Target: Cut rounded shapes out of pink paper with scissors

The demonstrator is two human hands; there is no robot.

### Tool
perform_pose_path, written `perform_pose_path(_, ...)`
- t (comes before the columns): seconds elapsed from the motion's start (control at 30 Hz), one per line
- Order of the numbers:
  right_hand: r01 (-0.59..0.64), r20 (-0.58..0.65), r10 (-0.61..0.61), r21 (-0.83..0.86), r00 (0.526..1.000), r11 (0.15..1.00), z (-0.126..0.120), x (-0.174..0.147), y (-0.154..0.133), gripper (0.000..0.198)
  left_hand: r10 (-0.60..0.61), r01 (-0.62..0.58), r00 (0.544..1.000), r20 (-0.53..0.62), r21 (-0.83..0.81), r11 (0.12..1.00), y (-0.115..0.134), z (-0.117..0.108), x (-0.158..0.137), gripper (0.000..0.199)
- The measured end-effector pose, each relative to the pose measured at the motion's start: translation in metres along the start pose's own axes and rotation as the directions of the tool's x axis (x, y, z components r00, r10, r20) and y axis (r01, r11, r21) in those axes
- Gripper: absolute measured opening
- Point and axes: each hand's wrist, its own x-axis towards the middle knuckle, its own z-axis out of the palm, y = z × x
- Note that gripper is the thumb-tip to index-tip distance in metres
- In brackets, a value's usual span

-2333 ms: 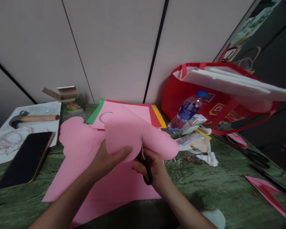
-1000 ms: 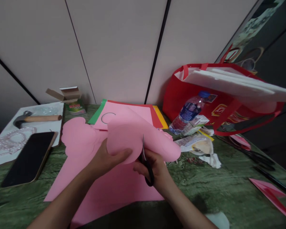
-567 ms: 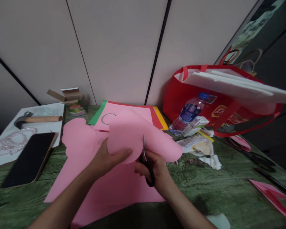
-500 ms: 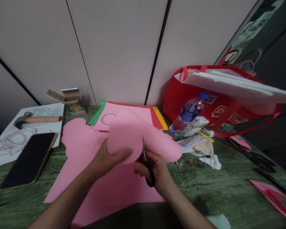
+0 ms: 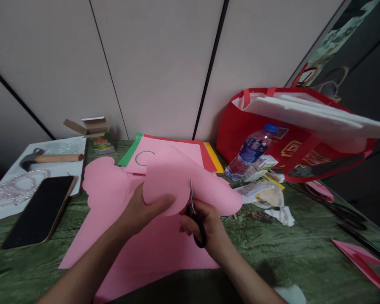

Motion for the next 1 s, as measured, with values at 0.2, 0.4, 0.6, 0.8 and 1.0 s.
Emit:
perform_pose_path(0.2, -0.018, 0.001, 0.018, 0.003, 1.000, 1.000, 0.0003, -0.0004, 0.0008, 0.013, -0.033, 0.034, 0.999, -0.039, 0.025, 0.999, 0.0001, 0.0010, 0.0008, 0.017)
perform_pose_path(0.4, 0.012, 0.019, -0.012, 0.017, 1.000, 1.000, 0.0001, 0.0000, 0.0033, 0.013, -0.069, 0.071, 0.996, -0.051, 0.044, 0.996, 0.0006, 0.0008, -0.0010, 0.021)
perform_pose_path(0.6, 0.019, 0.016, -0.019, 0.016, 1.000, 1.000, 0.0000, -0.0008, 0.0022, 0.014, -0.097, 0.099, 0.993, -0.060, 0.027, 0.995, -0.0023, -0.0001, -0.0003, 0.025)
perform_pose_path(0.8, 0.012, 0.014, -0.013, 0.020, 1.000, 1.000, 0.0009, -0.0001, 0.0029, 0.014, -0.103, 0.104, 0.992, -0.069, 0.000, 0.995, -0.0023, 0.0005, -0.0005, 0.022)
perform_pose_path(1.0, 0.030, 0.029, -0.031, 0.030, 0.999, 0.999, -0.0015, -0.0012, 0.0056, 0.018, -0.130, 0.127, 0.989, -0.070, -0.041, 0.991, -0.0056, -0.0001, -0.0003, 0.024)
